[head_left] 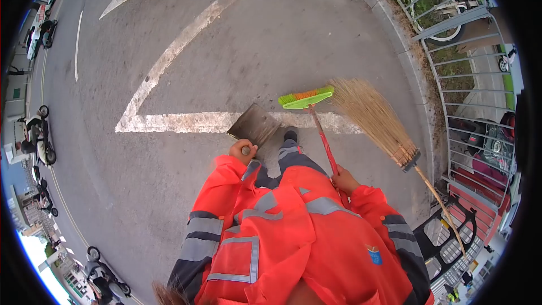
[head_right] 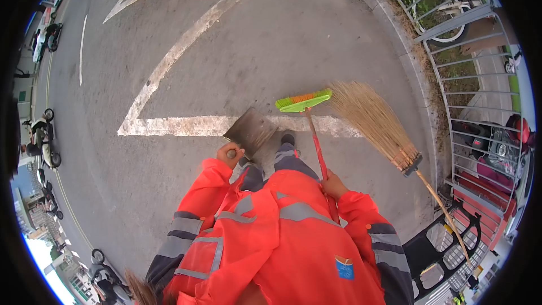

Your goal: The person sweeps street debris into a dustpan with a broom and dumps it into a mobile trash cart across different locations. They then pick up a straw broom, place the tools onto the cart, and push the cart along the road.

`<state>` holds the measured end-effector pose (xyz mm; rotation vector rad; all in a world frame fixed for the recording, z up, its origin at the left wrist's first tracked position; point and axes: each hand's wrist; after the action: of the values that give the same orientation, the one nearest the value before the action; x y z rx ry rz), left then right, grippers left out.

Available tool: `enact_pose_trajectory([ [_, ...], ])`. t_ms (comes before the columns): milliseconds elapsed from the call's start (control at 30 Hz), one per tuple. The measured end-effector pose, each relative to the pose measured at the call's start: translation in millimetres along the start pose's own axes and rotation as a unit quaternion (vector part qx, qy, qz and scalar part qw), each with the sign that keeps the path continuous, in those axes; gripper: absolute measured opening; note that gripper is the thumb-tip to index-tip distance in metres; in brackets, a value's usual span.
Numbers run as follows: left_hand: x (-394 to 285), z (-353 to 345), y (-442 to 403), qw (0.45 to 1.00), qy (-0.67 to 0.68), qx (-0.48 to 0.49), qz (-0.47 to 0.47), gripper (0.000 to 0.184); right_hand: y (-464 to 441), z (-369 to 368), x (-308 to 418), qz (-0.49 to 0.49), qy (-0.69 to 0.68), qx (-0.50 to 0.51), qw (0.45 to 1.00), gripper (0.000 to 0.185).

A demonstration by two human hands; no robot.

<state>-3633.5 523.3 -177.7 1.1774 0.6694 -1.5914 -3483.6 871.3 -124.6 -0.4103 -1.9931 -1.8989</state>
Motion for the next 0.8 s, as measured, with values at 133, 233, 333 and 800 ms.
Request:
enact_pose_trajectory([
  [133, 0, 2, -12, 1.0, -0.012, 0.006, -0.017, 0.018, -7, -14, -31, 0.255, 0.309, -0.035, 0.916, 0.036],
  [233, 1, 9, -7, 1.0, -0.014, -0.01, -0.022, 0.018, 61, -7, 53, -0.054, 0.011, 0.124, 0.991, 0.04],
  [333, 10, 17, 5, 0.998, -0.002, -0.061, -0.031, 0.017, 71, -12, 55, -0.064, -0.025, 0.125, 0.99, 0.048],
  [800, 15, 23, 6, 0.995, -0.021, -0.097, -0.026, 0.016, 33, -11, 88, -0.044, 0.067, 0.132, 0.988, 0.056],
])
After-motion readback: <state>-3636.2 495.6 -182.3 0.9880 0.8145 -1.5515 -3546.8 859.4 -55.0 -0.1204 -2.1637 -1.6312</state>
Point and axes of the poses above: each hand's wrist, its own y-axis away from the middle knuckle, its own z-axis out of the back of the hand, x = y × z, and after that the axes turned 7 degrees about x, right-handed
